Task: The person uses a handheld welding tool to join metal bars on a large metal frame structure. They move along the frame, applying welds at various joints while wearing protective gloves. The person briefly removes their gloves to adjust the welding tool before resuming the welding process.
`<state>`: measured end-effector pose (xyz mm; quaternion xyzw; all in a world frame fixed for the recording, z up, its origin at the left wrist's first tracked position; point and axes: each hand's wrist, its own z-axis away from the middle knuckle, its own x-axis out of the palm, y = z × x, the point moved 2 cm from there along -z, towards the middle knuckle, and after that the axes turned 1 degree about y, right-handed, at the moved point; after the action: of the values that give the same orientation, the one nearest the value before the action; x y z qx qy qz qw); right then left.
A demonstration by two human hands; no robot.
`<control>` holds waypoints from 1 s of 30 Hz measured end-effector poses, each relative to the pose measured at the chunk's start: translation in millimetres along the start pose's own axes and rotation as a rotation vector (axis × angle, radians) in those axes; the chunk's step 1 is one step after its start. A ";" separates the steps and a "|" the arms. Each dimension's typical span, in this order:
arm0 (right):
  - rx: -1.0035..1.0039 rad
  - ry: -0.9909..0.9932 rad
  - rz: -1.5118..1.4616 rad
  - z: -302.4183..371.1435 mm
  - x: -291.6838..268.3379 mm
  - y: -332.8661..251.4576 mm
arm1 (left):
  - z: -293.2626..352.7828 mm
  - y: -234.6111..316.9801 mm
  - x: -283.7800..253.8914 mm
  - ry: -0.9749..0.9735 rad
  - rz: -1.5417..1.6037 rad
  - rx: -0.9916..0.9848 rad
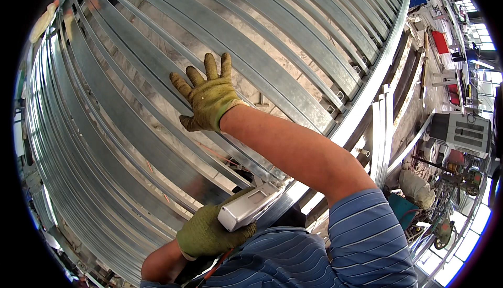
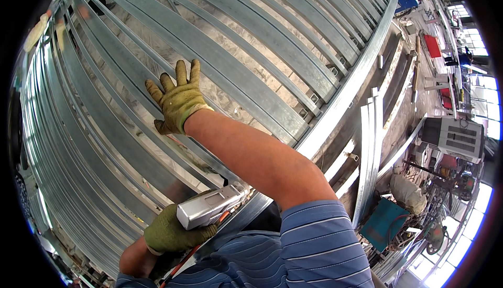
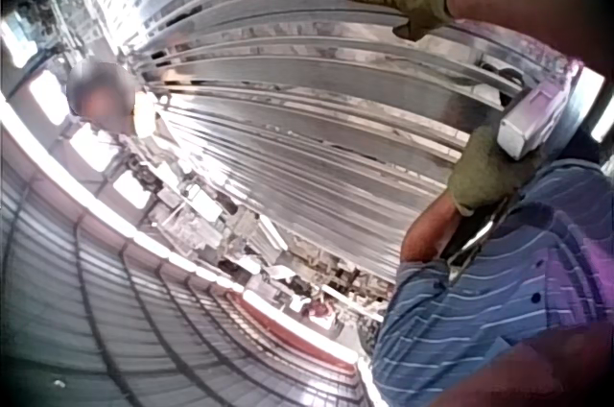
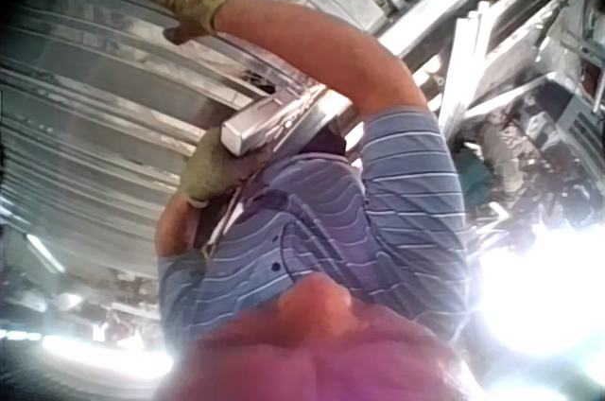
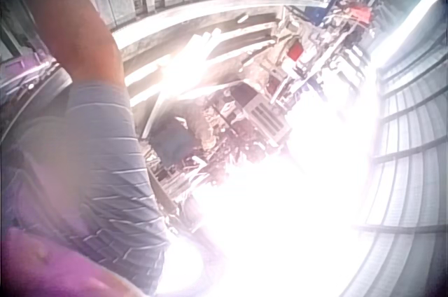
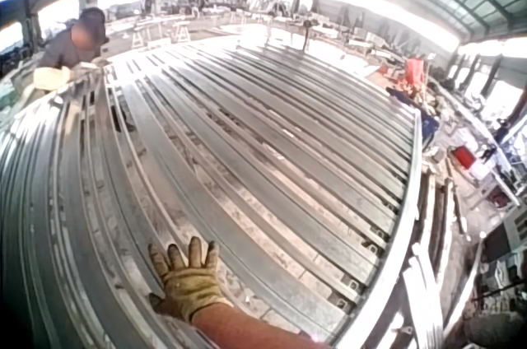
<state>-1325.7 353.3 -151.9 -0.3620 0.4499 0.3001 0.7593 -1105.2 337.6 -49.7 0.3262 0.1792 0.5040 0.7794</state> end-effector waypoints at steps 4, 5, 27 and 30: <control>0.004 0.012 0.004 -0.4 0.4 -0.4 | -0.2 -0.5 -1.7 -0.031 0.001 -0.036; 0.004 0.013 0.005 -0.5 0.5 -0.6 | -0.3 -1.8 -1.3 -0.026 0.001 -0.023; 0.061 -0.027 0.008 7.3 -15.9 -8.8 | 10.4 -2.5 -0.8 0.031 0.092 0.117; 0.052 -0.080 0.060 8.7 -15.1 -12.6 | 7.3 -12.7 5.3 0.011 0.056 0.141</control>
<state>-1318.1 351.4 -131.9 -0.3160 0.4374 0.3251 0.7766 -1090.1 336.4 -52.9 0.3823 0.2093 0.5137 0.7390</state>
